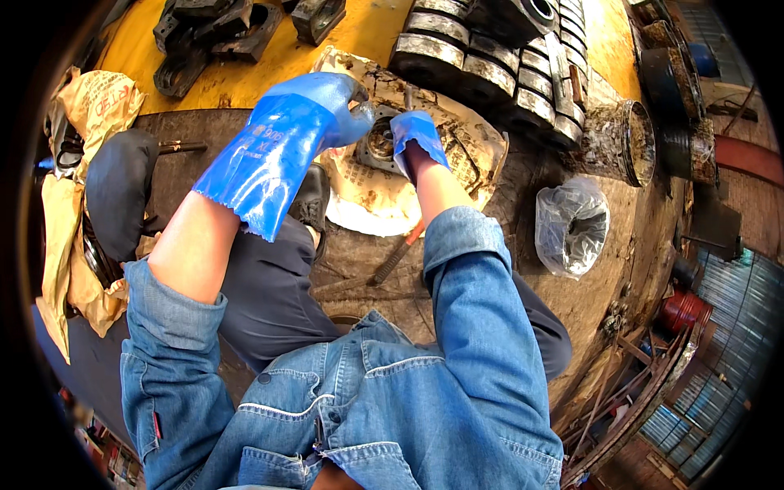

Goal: The person cleans several metal mechanical components with a brush and removes grime while sitting on the floor. They handle the parts individually, scraping off debris and using a mallet to tap components.

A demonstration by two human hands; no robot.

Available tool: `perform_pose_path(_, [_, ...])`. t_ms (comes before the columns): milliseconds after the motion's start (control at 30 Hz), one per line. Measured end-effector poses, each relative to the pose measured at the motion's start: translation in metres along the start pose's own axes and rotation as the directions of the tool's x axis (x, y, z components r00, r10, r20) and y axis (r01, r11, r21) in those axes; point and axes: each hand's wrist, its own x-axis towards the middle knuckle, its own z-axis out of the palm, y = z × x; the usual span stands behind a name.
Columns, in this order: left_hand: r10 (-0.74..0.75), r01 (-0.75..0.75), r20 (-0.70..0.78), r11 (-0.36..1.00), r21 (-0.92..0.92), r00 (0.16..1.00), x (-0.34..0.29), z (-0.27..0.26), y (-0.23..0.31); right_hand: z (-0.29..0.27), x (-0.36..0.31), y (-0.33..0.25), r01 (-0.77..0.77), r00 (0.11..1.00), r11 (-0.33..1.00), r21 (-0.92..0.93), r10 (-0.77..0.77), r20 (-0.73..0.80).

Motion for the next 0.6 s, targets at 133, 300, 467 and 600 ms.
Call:
perform_pose_path(133, [-0.067,0.066,-0.022,0.998,-0.01,0.998,0.002,0.001,0.002,-0.02,-0.005,-0.021,-0.386,0.911,0.555,0.737,0.355,0.21])
perform_pose_path(300, [-0.146,0.144,-0.041,0.989,-0.038,0.989,-0.009,-0.007,0.009,-0.025,-0.006,-0.014,-0.111,0.966,0.904,0.413,0.001,0.257])
perform_pose_path(467, [-0.049,0.047,-0.038,0.998,-0.05,0.998,0.001,0.001,0.01,-0.033,-0.016,0.022,-0.056,0.918,0.929,0.365,-0.096,0.385])
perform_pose_path(600, [-0.107,0.108,0.047,0.994,-0.027,0.993,0.002,-0.003,0.01,-0.044,-0.01,0.027,0.032,0.968,0.977,0.21,-0.083,0.238])
